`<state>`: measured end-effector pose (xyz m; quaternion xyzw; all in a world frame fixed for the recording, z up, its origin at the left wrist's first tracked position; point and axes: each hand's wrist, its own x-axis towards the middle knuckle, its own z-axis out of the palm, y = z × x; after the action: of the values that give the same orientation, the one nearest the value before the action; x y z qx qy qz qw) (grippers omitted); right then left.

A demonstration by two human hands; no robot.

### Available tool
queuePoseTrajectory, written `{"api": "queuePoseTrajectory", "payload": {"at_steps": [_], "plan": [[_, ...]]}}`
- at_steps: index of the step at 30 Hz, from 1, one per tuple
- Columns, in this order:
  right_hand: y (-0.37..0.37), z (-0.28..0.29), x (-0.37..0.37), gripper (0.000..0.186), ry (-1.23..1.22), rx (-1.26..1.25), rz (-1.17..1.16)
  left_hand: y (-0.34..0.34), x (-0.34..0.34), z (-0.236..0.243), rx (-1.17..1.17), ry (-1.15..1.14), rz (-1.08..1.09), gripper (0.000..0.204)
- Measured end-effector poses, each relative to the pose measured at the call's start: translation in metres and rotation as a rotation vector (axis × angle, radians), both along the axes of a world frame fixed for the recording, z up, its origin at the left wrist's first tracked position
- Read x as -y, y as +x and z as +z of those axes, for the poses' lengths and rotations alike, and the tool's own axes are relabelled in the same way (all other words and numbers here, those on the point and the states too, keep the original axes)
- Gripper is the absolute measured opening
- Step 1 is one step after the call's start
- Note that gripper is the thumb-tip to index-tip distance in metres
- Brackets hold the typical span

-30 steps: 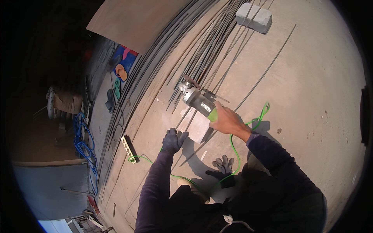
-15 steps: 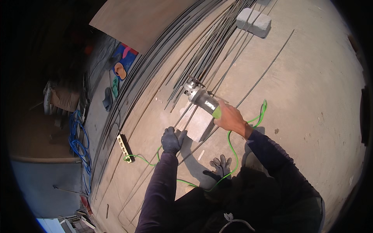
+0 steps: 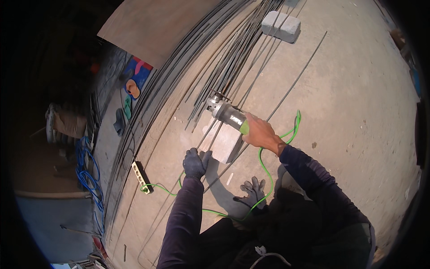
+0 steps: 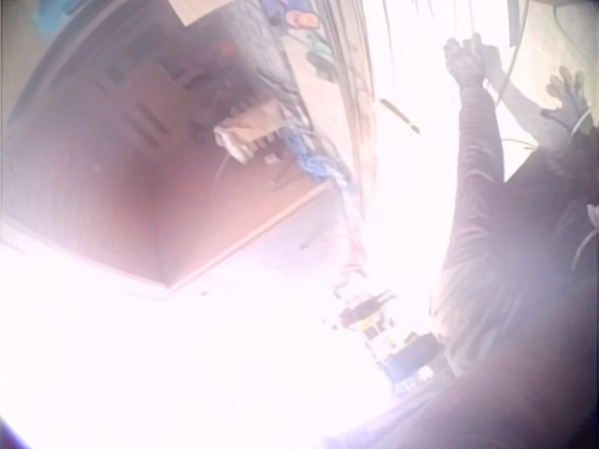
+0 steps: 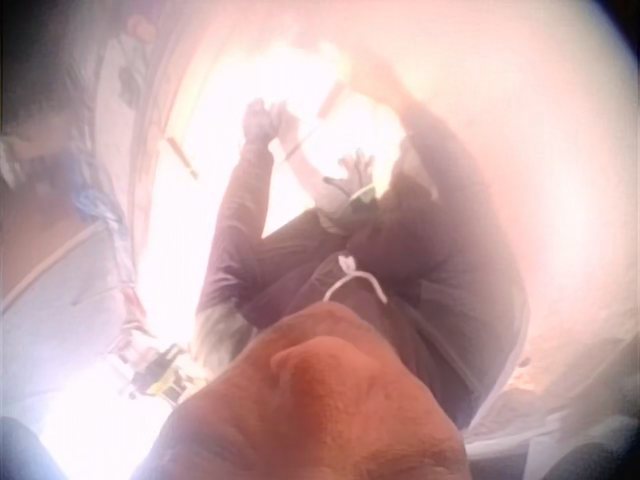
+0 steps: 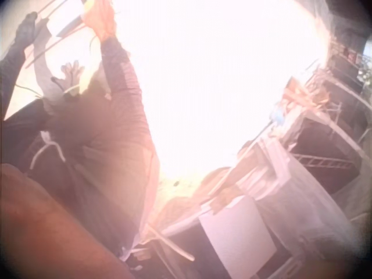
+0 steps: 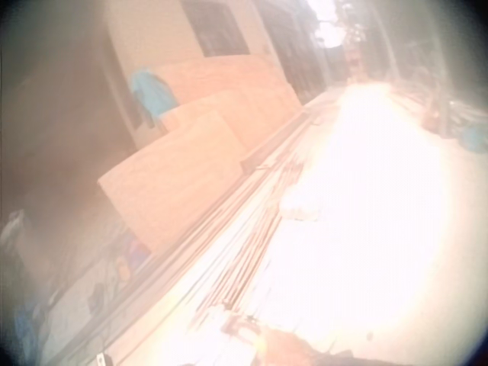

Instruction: The person measures and marks metal rods with a white marker, then uses a handheld angle grinder to cut the rods to length. The person repeatedly picks up rods, marks them, and cuts them, placing the cut pieces aside.

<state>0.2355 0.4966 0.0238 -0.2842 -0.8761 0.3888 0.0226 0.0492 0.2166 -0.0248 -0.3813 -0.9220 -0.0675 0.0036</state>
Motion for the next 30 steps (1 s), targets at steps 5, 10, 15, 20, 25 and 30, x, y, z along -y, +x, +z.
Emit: {"api": "queuePoseTrajectory", "payload": {"at_steps": [5, 10, 15, 20, 25, 30], "plan": [[-0.001, -0.002, -0.001, 0.078, -0.011, 0.014, -0.001, 0.002, -0.001, 0.003, 0.027, -0.005, 0.006, 0.069], [-0.002, -0.002, -0.003, 0.067, -0.027, 0.023, -0.016, 0.000, 0.000, 0.003, 0.012, -0.024, 0.011, 0.069], [-0.003, -0.006, -0.003, 0.061, -0.016, 0.017, -0.027, 0.002, -0.003, 0.005, 0.014, 0.002, -0.004, 0.062], [-0.004, -0.006, -0.003, 0.061, -0.016, 0.027, -0.023, 0.002, -0.003, 0.006, 0.005, 0.029, -0.024, 0.060], [-0.005, 0.001, -0.004, 0.063, -0.018, 0.058, -0.016, 0.002, -0.001, 0.005, 0.011, 0.006, -0.012, 0.060], [-0.005, 0.007, -0.005, 0.067, -0.027, 0.057, -0.011, 0.000, 0.000, 0.002, -0.020, 0.032, -0.038, 0.061]]}}
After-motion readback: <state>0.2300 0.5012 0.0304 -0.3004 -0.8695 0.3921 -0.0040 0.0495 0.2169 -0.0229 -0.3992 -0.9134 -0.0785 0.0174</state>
